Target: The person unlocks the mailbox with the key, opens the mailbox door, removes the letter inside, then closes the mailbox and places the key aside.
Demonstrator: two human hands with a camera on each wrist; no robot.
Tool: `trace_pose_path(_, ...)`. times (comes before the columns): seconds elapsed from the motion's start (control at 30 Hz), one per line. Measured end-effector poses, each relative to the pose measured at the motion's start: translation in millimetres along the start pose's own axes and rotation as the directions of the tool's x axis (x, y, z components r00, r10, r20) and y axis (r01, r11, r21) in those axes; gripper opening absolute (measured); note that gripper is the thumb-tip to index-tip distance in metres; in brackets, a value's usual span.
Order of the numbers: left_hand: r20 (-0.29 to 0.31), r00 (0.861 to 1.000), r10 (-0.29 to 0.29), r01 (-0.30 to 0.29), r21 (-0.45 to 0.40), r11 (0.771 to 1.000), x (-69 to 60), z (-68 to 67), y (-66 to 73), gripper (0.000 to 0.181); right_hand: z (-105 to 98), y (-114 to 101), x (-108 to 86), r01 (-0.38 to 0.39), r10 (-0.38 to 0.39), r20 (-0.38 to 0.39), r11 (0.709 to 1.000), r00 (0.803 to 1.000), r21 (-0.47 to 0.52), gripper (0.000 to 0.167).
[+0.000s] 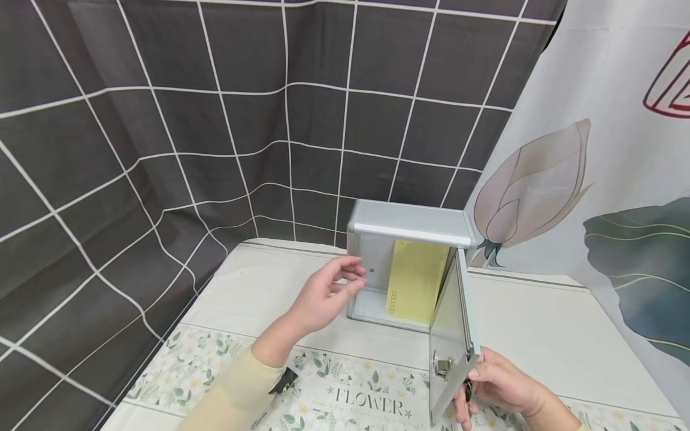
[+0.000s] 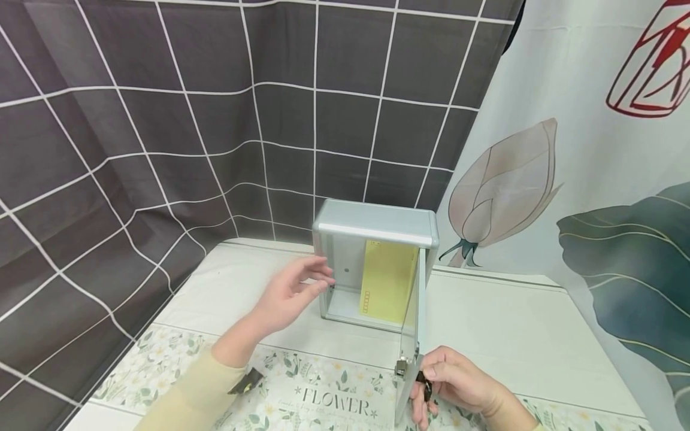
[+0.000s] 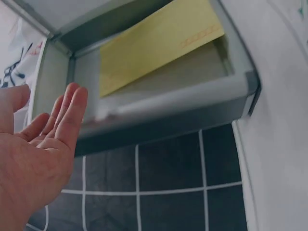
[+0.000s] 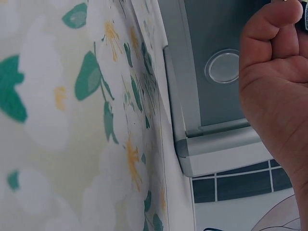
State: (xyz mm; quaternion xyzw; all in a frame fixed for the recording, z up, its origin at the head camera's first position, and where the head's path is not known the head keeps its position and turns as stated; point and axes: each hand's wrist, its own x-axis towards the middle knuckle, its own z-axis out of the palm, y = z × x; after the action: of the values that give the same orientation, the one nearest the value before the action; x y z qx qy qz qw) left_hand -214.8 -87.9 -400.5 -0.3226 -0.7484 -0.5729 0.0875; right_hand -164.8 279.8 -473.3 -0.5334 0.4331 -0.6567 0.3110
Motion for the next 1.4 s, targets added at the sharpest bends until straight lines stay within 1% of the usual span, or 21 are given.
trace_pose_path(0.2,0.091,0.996,-0.023,0.023,0.006,1.0,0.6,19.6,-10.1,0.047,0,-3,-2.3,0.004,-0.004,-0.004,1.0,1.0,0.004,0.038)
trace_pose_path(0.37,0.115,0.99,-0.083,0.079,0.031,0.996,-0.3,29.8,-15.0,0.051,0,-2,-0.6,-0.001,0.001,-0.002,1.0,1.0,0.009,0.038)
trace_pose_path(0.47,0.119,0.983,-0.138,0.136,0.024,0.99,2.0,37.5,-17.1,0.053,0,-1,-1.1,0.006,-0.006,0.002,1.0,1.0,0.007,0.038)
trace_pose_path(0.57,0.109,0.974,-0.197,0.197,0.009,0.98,5.8,47.5,-20.3,0.056,1,-1,-3.7,0.006,-0.006,-0.009,1.0,1.0,0.016,0.039)
trace_pose_path(0.63,0.101,0.966,-0.239,0.24,0.0,0.971,9.1,53.6,-21.7,0.06,1,-2,-4.8,0.005,-0.004,-0.014,1.0,1.0,0.02,0.039)
trace_pose_path(0.8,0.078,0.95,-0.301,0.3,0.022,0.954,17.3,63.4,-27.5,0.069,2,-1,-1.7,0.011,-0.011,-0.012,1.0,1.0,0.008,0.04)
trace_pose_path(0.9,0.061,0.946,-0.318,0.314,0.058,0.948,21.4,66.6,-31.3,0.071,3,0,0.4,0.016,-0.016,-0.008,1.0,1.0,-0.007,0.04)
trace_pose_path(1.1,0.037,0.946,-0.323,0.32,0.068,0.945,29.9,74.2,-37.1,0.068,3,-1,0.5,0.019,-0.019,-0.014,1.0,1.0,-0.007,0.041)
trace_pose_path(1.17,0.024,0.944,-0.33,0.327,0.086,0.941,32.7,77.5,-39.5,0.067,3,-1,0.3,0.014,-0.014,-0.017,1.0,1.0,-0.003,0.041)
trace_pose_path(1.27,0.003,0.938,-0.347,0.344,0.119,0.931,36.5,81.8,-43.0,0.065,3,0,-0.2,0.01,-0.01,-0.021,1.0,1.0,0.0,0.041)
trace_pose_path(1.4,-0.019,0.926,-0.377,0.375,0.153,0.914,41.6,84.6,-45.2,0.065,2,1,-1.4,0.007,-0.006,-0.029,1.0,1.0,0.013,0.041)
